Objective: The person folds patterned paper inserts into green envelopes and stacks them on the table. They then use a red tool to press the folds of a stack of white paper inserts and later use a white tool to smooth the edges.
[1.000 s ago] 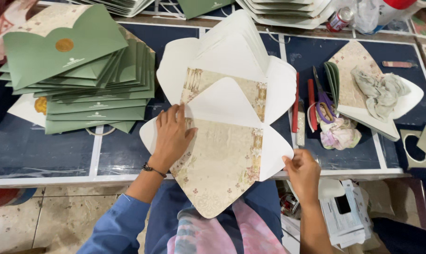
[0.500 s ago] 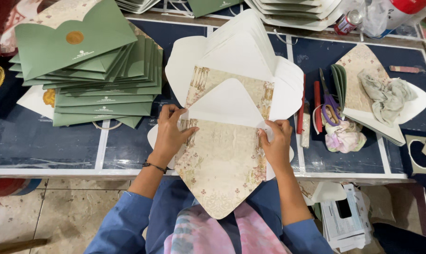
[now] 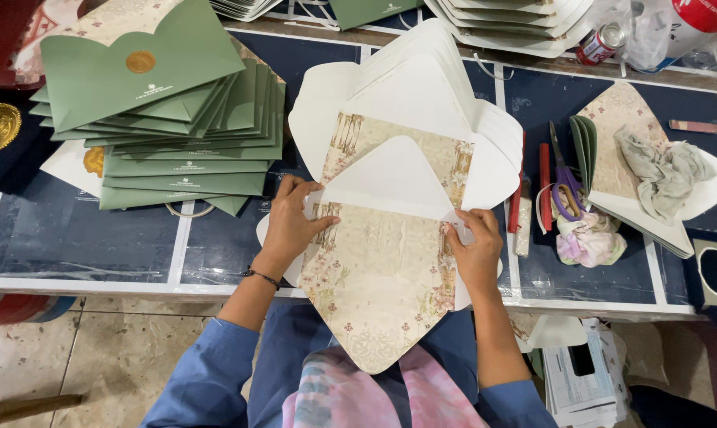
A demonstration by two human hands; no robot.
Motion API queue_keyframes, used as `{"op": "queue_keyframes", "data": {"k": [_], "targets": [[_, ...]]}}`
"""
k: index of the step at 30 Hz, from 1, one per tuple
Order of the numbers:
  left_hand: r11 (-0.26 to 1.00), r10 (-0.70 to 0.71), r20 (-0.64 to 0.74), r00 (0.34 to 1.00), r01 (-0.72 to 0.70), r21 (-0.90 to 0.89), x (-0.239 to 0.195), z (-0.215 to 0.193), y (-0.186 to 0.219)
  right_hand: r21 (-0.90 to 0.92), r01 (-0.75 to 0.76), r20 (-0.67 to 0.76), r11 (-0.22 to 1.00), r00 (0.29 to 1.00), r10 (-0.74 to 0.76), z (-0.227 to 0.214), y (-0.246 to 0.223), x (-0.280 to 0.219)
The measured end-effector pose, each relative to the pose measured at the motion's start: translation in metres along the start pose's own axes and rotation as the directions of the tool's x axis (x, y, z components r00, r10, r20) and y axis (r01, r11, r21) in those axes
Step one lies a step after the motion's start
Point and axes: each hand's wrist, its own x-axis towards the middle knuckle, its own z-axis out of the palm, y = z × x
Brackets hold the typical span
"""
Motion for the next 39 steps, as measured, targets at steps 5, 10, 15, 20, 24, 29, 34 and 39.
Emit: {"op": "queue_keyframes", "data": {"k": [5, 10, 15, 20, 24, 29, 34, 39], "targets": [[1.000, 0.015, 0.049, 0.999, -0.016, 0.010, 0.006, -0.005, -0.002, -0.016, 0.008, -0.002, 1.000, 1.000, -0.008, -0.002, -0.003, -0.001], [0.998, 0.024, 0.094, 0.995, -0.028, 0.051, 0.008, -0.006, -0.006, -0.033, 0.019, 0.006, 0.999, 1.000, -0.019, -0.004, -0.005, -0.001], [0.996, 0.057, 0.126, 0.990, -0.048, -0.071, 0.010, -0.016, -0.001, -0.041, 0.034, 0.018, 0.999, 0.999, -0.034, -0.004, -0.004, -0.002], [0.993, 0.103, 0.147, 0.984, -0.093, -0.071, 0.012, -0.025, 0.005, -0.069, 0.046, 0.030, 0.997, 0.999, -0.044, -0.004, -0.007, -0.003], [0.957, 0.202, 0.202, 0.958, -0.237, 0.165, 0.006, -0.028, 0.004, -0.130, 0.065, 0.047, 0.989, 0.997, -0.060, 0.002, 0.005, -0.009], [0.831, 0.290, 0.209, 0.934, -0.354, 0.430, -0.003, -0.011, -0.017, -0.201, 0.072, 0.070, 0.977, 0.996, -0.059, 0.006, 0.007, -0.013], [0.628, 0.370, 0.203, 0.907, -0.405, 0.664, -0.012, -0.019, 0.001, -0.298, 0.099, 0.121, 0.949, 0.991, -0.066, 0.002, 0.011, -0.012], [0.647, 0.075, 0.250, 0.965, -0.238, 0.724, -0.032, -0.050, 0.041, -0.259, -0.034, 0.348, 0.965, 0.929, 0.127, -0.038, -0.035, -0.006]]}}
